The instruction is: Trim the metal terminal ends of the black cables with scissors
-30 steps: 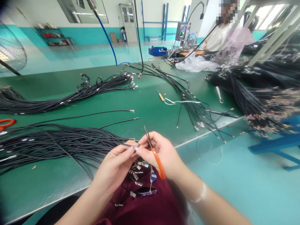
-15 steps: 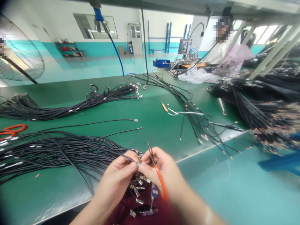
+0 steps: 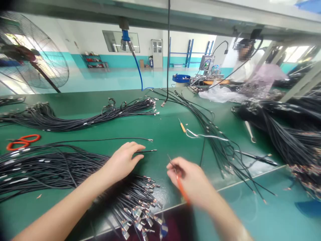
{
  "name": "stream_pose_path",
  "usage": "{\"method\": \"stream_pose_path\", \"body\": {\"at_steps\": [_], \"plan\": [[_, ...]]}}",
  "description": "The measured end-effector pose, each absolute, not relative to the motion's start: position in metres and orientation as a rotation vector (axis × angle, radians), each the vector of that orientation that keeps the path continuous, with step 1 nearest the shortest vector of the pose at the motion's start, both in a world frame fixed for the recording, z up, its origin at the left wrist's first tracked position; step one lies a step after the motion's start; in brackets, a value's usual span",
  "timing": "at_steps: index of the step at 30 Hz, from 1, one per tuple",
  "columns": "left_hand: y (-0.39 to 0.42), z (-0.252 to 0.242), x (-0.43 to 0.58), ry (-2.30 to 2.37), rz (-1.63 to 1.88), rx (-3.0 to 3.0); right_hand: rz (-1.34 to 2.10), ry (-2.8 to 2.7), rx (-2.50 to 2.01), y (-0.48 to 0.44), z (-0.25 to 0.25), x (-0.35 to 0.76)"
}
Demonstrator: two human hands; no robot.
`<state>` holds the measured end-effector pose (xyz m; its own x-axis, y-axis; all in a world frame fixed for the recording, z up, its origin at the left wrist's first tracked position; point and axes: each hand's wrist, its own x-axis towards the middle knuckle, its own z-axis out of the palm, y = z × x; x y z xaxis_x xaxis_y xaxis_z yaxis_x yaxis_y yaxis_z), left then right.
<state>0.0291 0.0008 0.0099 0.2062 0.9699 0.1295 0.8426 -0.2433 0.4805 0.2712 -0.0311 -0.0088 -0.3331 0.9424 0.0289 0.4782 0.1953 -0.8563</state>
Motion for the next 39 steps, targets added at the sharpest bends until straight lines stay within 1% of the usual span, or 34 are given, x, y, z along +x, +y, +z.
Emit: {"method": "stream_pose_path", "body": {"at_steps": [2,5,9,12,14,16,22,27,31,39], "plan": [[0.027,-0.008,0.035,1.715,0.553,2.171,1.004,-1.92,-1.257,-0.004,-0.01,0.266],[0.043,-0.02,0.039,1.682,0.557,2.115,1.057,-1.947,-1.155,0.037,-0.011,0.25],[0.035,-0.009,0.03,1.617,0.632,1.968,1.2,-1.981,-1.035,0.079,-0.003,0.23],[0.025,0.004,0.021,1.54,0.763,1.805,1.414,-1.915,-0.912,0.093,0.001,0.22],[0.021,0.01,0.017,1.48,0.871,1.702,1.542,-1.811,-0.851,0.094,0.001,0.217],[0.019,0.013,0.016,1.442,0.931,1.655,1.596,-1.722,-0.831,0.089,-0.001,0.216],[0.017,0.015,0.016,1.351,0.926,1.584,1.633,-1.609,-0.854,0.074,0.0,0.213],[0.017,0.014,0.019,1.263,0.908,1.497,1.745,-1.476,-0.922,0.071,-0.005,0.211],[0.017,0.013,0.022,1.25,0.933,1.466,1.75,-1.441,-0.874,0.068,-0.009,0.212],[0.014,0.009,0.027,1.337,1.126,1.467,1.73,-1.424,-0.9,0.063,-0.006,0.212]]}}
